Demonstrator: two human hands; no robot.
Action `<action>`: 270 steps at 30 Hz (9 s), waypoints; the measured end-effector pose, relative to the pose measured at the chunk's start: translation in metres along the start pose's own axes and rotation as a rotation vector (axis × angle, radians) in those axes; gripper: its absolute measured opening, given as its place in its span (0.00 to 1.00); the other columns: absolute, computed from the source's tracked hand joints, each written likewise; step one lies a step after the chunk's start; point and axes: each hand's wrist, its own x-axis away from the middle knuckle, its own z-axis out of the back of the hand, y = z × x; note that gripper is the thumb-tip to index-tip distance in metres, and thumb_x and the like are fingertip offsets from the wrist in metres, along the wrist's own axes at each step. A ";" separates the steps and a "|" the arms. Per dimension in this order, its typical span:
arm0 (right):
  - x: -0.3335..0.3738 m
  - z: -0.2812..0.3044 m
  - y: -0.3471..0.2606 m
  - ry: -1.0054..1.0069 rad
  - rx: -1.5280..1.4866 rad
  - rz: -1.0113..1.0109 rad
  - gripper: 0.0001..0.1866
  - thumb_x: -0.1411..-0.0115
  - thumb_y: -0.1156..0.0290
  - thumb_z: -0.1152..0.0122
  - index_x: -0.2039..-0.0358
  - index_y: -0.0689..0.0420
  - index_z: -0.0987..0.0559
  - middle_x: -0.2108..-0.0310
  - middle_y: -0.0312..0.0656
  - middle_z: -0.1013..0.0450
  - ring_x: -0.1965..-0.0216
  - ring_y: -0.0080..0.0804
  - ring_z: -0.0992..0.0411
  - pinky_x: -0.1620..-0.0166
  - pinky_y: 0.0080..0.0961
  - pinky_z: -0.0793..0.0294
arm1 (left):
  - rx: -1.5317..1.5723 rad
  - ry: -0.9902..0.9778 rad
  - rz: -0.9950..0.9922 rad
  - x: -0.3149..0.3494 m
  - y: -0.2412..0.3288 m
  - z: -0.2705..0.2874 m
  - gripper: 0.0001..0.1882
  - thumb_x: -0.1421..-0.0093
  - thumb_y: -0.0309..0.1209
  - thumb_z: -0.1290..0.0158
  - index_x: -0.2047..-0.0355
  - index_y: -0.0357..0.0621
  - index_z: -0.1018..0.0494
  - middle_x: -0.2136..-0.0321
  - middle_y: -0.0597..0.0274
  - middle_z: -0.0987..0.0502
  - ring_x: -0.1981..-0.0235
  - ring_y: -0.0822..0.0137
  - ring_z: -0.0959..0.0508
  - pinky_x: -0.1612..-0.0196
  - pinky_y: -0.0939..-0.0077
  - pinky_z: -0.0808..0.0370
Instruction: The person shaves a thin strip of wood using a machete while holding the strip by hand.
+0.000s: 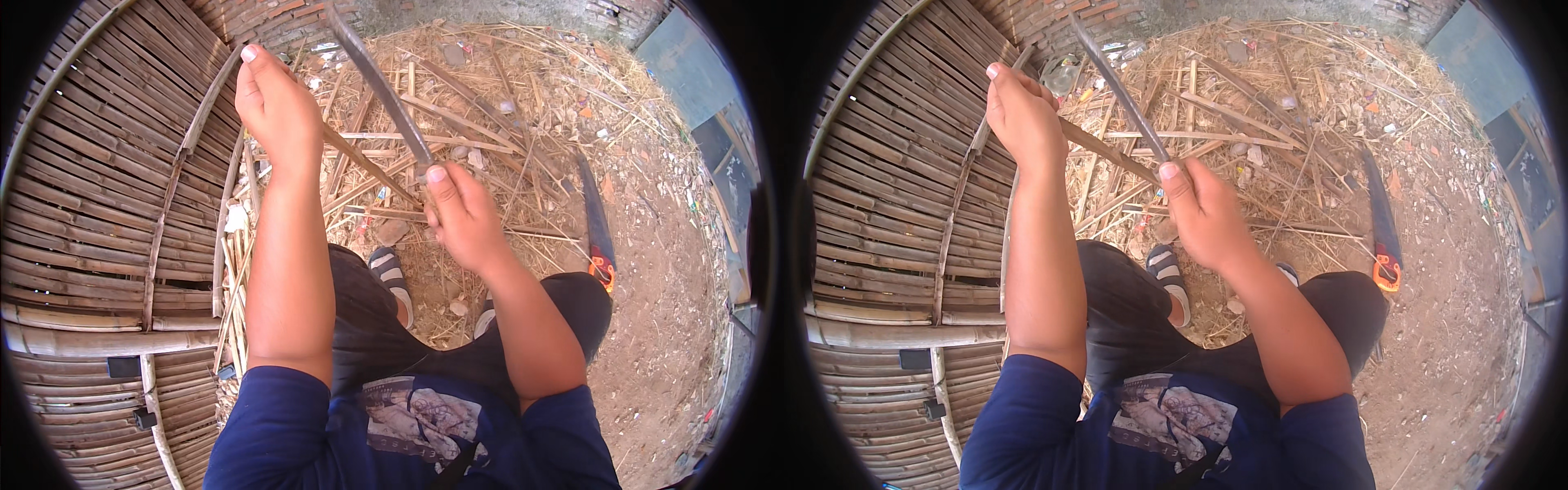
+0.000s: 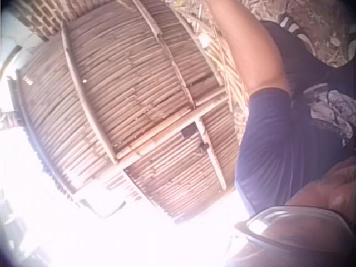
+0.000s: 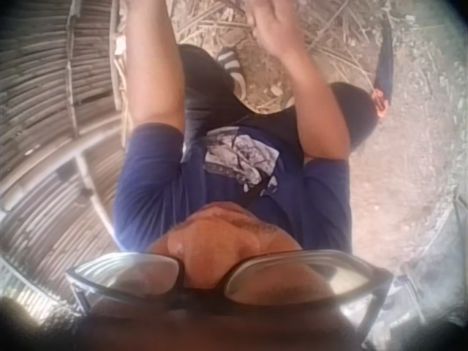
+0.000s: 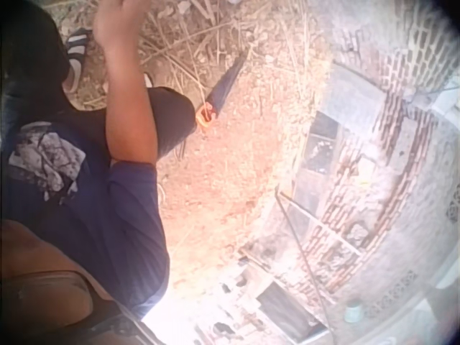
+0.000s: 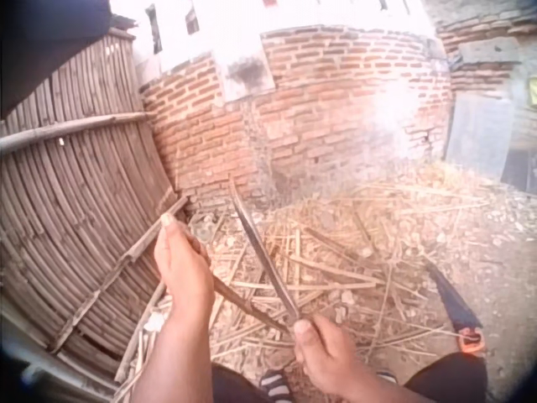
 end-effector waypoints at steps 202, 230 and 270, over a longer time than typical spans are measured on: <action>-0.025 -0.009 0.045 0.049 -0.174 0.041 0.23 0.42 0.73 0.27 0.48 0.62 0.24 0.54 0.42 0.20 0.53 0.26 0.23 0.47 0.27 0.25 | 0.993 -1.548 0.051 -0.030 0.071 -0.024 0.29 0.41 0.59 0.38 0.75 0.55 0.41 0.86 0.78 0.44 0.89 0.83 0.46 0.87 0.89 0.46; -0.032 0.123 0.007 1.028 -1.051 0.125 0.10 0.33 0.73 0.38 0.53 0.58 0.26 0.60 0.39 0.24 0.60 0.32 0.24 0.54 0.37 0.23 | -0.029 -0.621 0.933 0.155 -0.043 0.072 0.43 0.31 0.61 0.56 0.31 0.39 0.47 0.44 0.51 0.28 0.51 0.59 0.21 0.50 0.61 0.22; -0.029 -0.007 0.087 0.305 -0.354 -0.523 0.15 0.33 0.58 0.36 0.59 0.56 0.26 0.74 0.33 0.33 0.80 0.22 0.33 0.76 0.25 0.30 | 0.280 0.340 0.149 0.013 -0.089 0.045 0.32 0.29 0.63 0.68 0.74 0.48 0.39 0.83 0.66 0.40 0.82 0.72 0.40 0.77 0.77 0.40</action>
